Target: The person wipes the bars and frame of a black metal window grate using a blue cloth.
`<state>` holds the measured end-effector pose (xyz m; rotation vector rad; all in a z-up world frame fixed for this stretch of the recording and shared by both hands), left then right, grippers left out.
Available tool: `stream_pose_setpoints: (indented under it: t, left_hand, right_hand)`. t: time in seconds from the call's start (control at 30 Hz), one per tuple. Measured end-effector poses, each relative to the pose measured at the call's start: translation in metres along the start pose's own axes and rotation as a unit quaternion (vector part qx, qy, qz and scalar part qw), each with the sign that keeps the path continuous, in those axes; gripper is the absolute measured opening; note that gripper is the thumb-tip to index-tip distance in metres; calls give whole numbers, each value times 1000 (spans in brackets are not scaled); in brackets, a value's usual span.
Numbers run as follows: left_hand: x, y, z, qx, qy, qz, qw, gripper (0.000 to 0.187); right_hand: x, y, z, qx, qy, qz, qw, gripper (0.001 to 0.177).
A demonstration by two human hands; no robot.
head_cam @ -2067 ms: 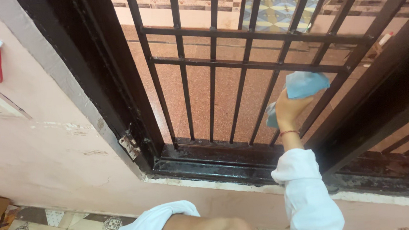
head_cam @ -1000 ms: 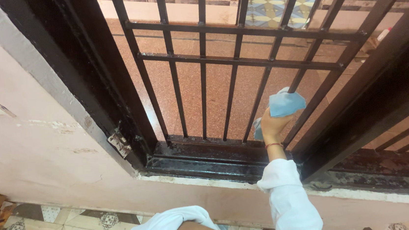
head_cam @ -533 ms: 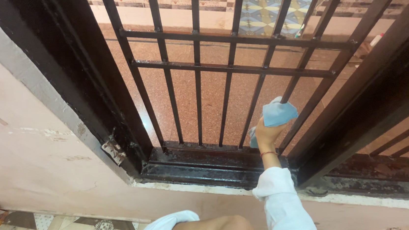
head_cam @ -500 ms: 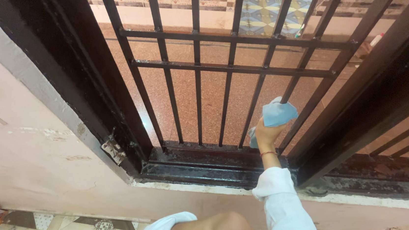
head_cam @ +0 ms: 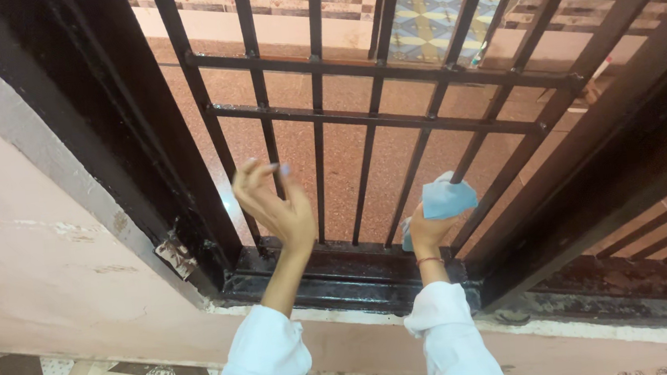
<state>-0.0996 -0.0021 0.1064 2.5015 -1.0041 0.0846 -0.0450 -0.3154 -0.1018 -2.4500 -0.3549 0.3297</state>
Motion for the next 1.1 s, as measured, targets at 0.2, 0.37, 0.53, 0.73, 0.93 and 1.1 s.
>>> stream_pose_setpoints:
  t: [0.2, 0.37, 0.53, 0.73, 0.93, 1.1]
  left_hand:
    - [56, -88, 25, -303, -216, 107, 922, 31]
    - [57, -109, 33, -69, -171, 75, 980, 27]
    - [60, -114, 34, -75, -175, 95, 977, 27]
    - [56, -106, 31, -46, -162, 92, 981, 29]
    - [57, -106, 30, -50, -166, 96, 980, 30]
    - [57, -106, 30, -53, -170, 89, 980, 30]
  right_hand:
    - [8, 18, 11, 17, 5, -23, 1000, 51]
    - [9, 28, 22, 48, -16, 9, 999, 54]
    - [6, 27, 30, 112, -55, -42, 991, 59]
    - [-14, -6, 47, 104, -56, -52, 992, 40]
    - [-35, -36, 43, -1, 11, 19, 1000, 44]
    - [-25, -48, -36, -2, 30, -58, 998, 46]
Point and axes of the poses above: each hand's wrist, its own z-axis away from the middle knuckle, its own x-axis out of the palm, y = z × x, the point moved 5 cm from there along -z, towards the middle knuckle, and after that the axes turned 9 degrees about z, right-handed, at the moved point
